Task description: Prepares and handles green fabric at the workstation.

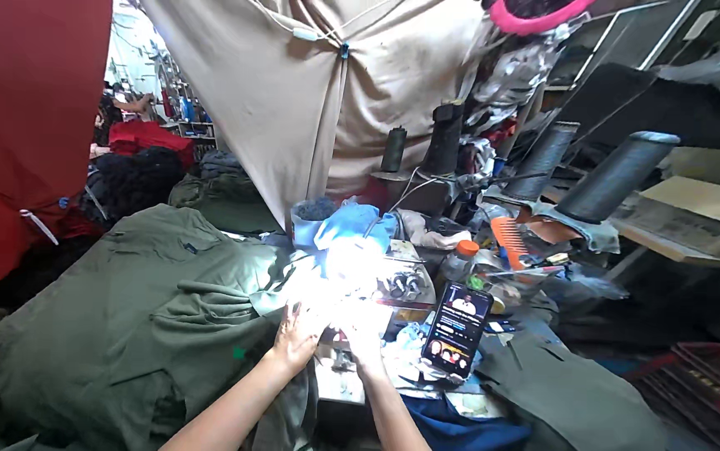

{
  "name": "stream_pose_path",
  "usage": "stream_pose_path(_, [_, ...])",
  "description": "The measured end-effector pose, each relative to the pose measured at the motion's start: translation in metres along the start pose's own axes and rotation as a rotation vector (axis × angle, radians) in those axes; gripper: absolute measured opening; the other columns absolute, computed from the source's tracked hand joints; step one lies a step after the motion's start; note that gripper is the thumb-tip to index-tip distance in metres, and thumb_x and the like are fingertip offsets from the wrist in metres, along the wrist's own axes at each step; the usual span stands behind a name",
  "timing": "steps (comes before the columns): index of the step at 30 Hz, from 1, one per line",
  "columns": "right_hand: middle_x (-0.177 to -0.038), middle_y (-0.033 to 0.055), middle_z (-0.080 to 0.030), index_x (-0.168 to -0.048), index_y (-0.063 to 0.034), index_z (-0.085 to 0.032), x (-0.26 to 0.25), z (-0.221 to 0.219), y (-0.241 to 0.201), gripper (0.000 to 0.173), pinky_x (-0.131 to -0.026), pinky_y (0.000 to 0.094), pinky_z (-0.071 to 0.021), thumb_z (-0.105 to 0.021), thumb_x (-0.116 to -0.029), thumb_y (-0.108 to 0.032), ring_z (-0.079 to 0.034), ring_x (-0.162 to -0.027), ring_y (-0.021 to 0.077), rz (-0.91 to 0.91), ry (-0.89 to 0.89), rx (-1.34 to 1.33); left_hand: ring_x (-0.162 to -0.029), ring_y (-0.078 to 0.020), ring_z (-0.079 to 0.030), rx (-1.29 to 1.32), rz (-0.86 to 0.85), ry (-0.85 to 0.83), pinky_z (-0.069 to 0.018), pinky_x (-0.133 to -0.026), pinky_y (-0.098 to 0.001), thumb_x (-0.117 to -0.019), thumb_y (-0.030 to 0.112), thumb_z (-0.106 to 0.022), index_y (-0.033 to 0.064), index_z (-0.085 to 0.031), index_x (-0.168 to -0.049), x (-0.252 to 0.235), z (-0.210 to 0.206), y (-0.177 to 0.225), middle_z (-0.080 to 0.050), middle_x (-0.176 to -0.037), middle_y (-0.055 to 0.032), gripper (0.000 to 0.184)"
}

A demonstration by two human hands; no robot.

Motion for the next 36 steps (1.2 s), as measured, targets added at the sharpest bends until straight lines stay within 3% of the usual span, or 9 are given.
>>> stream_pose_path(2, [-0.063,0.0036,-0.063,-0.097,0.0056,-0.064,-0.016,-0.002,-0.001,0.013,-0.051,0.0231,-0.0527,-0.060,-0.0997,-0.006,-0.060,-0.051,0.0088,-0.027,-0.016,-0.097,-0.119,-0.0369,-0.065,-0.010,-0.040,0.103,-0.0443,-0.102,-0.0658,-0.0952,0.003,-0.059,0.0174,-0.077,-0.116,-0.005,-0.003,-0.004,-0.073,-0.121,-0.0097,0.031])
stream_pose_path(5, [-0.060,0.0020,-0.058,-0.094,0.0047,-0.062,-0.022,-0.002,-0.002,0.016,-0.046,0.0212,-0.0461,-0.058,-0.1025,-0.008,-0.052,-0.047,0.0069,-0.081,-0.041,-0.168,-0.126,-0.0376,-0.062,0.030,0.005,0.045,-0.0378,-0.108,-0.0679,-0.0967,0.002,-0.055,0.0162,-0.077,-0.117,-0.012,0.000,-0.006,-0.072,-0.126,-0.0110,0.033])
stream_pose_path(9, [-0.061,0.0024,-0.057,-0.106,0.0057,-0.061,-0.020,-0.003,-0.002,0.017,-0.045,0.0223,-0.0464,-0.055,-0.1045,-0.010,-0.052,-0.047,0.0076,-0.059,-0.049,-0.207,-0.144,-0.0366,-0.045,0.025,0.111,-0.295,-0.0269,-0.118,-0.0651,-0.1032,0.002,-0.043,0.0143,-0.063,-0.139,-0.028,0.011,-0.004,-0.055,-0.150,-0.0135,0.043])
stream_pose_path(12, [-0.065,0.0030,-0.057,-0.110,0.0063,-0.061,-0.009,-0.003,-0.011,0.018,-0.048,0.0219,-0.0468,-0.054,-0.1046,-0.009,-0.053,-0.050,0.0074,-0.050,-0.003,-0.192,-0.149,-0.0378,-0.037,0.037,0.200,-0.298,-0.0308,-0.119,-0.0594,-0.1023,0.007,-0.051,0.0082,-0.057,-0.145,-0.048,0.012,-0.003,-0.043,-0.159,-0.0178,0.044])
stream_pose_path(14, [-0.077,0.0073,-0.063,-0.116,0.0060,-0.064,-0.004,-0.001,-0.011,0.022,-0.059,0.0256,-0.0518,-0.061,-0.1010,-0.010,-0.059,-0.063,0.0105,-0.009,0.085,-0.018,-0.151,-0.0372,-0.034,0.087,0.311,-0.341,-0.0335,-0.119,-0.0575,-0.1012,0.014,-0.058,0.0071,-0.054,-0.147,-0.059,0.014,-0.001,-0.028,-0.168,-0.0158,0.046])
stream_pose_path(16, [-0.106,0.0196,-0.070,-0.122,0.0072,-0.066,-0.001,0.001,-0.010,0.035,-0.091,0.0410,-0.0547,-0.070,-0.0935,-0.013,-0.068,-0.097,0.0250,0.069,0.182,0.226,-0.148,-0.0381,-0.038,0.101,0.331,-0.390,-0.0382,-0.116,-0.0574,-0.1021,0.017,-0.057,0.0074,-0.055,-0.146,-0.060,0.012,-0.001,-0.026,-0.168,-0.0154,0.045])
stream_pose_path(24, [-0.104,0.0158,-0.076,-0.107,-0.0002,-0.078,0.024,-0.006,0.008,0.022,-0.091,0.0448,-0.0587,-0.065,-0.0909,-0.008,-0.074,-0.098,0.0275,0.717,0.061,0.293,-0.133,-0.0389,-0.054,0.135,0.258,-0.536,-0.0434,-0.112,-0.0503,-0.0998,0.004,-0.050,0.0038,-0.061,-0.139,-0.002,0.055,0.021,-0.061,-0.137,-0.0232,0.041])
stream_pose_path(31, [-0.086,0.0107,-0.077,-0.091,-0.0064,-0.081,0.033,0.008,0.019,0.016,-0.076,0.0469,-0.0613,-0.067,-0.0920,-0.014,-0.075,-0.081,0.0269,0.884,0.178,0.506,-0.106,-0.0424,-0.068,0.303,0.154,-0.446,-0.0547,-0.092,-0.0551,-0.0997,0.009,-0.051,0.0044,-0.057,-0.142,0.036,0.063,0.047,-0.069,-0.113,-0.0255,0.043])
stream_pose_path(36, [-0.083,0.0161,-0.075,-0.091,0.0001,-0.080,0.023,0.021,0.020,0.015,-0.075,0.0492,-0.0595,-0.067,-0.0889,-0.008,-0.074,-0.080,0.0329,0.857,0.274,0.586,-0.110,-0.0432,-0.066,0.201,0.096,-0.411,-0.0525,-0.090,-0.0584,-0.0980,0.009,-0.053,0.0107,-0.070,-0.125,0.035,0.051,0.049,-0.070,-0.112,-0.0233,0.032])
Point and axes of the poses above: each hand's wrist, its own x-axis away from the middle knuckle, its own z-axis out of the back of the hand, y = z × x, the point moved 2 cm from there along -x, towards the middle knuckle
